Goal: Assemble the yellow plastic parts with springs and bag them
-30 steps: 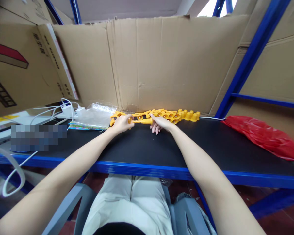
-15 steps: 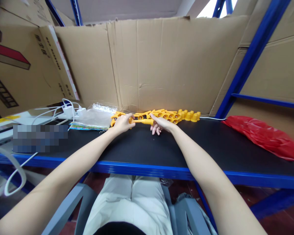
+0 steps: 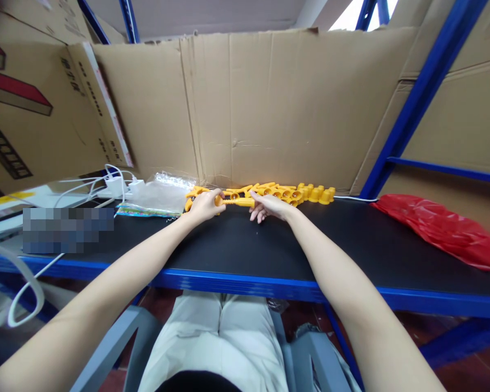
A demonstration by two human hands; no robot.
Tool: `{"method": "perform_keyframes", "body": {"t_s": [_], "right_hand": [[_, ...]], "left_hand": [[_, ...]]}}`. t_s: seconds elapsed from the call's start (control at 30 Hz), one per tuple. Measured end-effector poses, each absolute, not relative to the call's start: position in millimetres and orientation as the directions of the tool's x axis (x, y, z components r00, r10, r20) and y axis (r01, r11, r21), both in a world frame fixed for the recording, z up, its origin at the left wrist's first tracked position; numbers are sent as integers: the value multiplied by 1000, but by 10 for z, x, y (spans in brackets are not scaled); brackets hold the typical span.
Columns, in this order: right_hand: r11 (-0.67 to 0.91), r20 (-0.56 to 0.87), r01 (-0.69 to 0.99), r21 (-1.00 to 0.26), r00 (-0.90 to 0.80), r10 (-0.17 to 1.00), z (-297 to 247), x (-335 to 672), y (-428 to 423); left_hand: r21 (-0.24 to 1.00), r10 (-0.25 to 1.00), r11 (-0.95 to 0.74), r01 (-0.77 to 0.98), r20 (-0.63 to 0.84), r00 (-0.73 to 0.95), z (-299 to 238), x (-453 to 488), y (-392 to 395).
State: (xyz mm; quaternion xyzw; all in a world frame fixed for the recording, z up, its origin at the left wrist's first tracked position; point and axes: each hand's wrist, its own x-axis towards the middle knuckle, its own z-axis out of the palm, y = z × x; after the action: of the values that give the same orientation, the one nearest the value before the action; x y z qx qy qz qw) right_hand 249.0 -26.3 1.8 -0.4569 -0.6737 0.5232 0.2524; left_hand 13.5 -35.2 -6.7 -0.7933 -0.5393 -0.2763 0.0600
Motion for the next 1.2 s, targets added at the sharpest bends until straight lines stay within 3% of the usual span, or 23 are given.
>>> {"method": "perform_keyframes", "body": {"t_s": [0.1,0.43,0.73,0.87,0.97,1.07,1.2], "right_hand": [[14,-174,376,-926,-462,870,35,2521,-265],[140,-47,321,-937,-509,859,25,2626,-239],[74,-104,315,-946,-511,853,48,2584,-276],[-42,-125,180,-983,-481,868,23,2499,-293],[-106,-89,-25,-994,-371,924,44,2396,-284],[-74,-48,-161,-984,-164,985,175,2374,-241],[189,165,-105,-976,203,965,461,2582,-99]], "left_hand": [[195,816,-416,889,511,270,-70,140,-352],[187,822,-402,896,504,264,-74,140,-350],[180,823,-399,899,504,264,-81,139,-349],[197,831,-400,895,491,264,-90,131,-338],[243,805,-465,851,515,294,-87,117,-345],[294,755,-556,777,570,325,-83,97,-345],[289,744,-564,774,584,324,-103,64,-291]]}}
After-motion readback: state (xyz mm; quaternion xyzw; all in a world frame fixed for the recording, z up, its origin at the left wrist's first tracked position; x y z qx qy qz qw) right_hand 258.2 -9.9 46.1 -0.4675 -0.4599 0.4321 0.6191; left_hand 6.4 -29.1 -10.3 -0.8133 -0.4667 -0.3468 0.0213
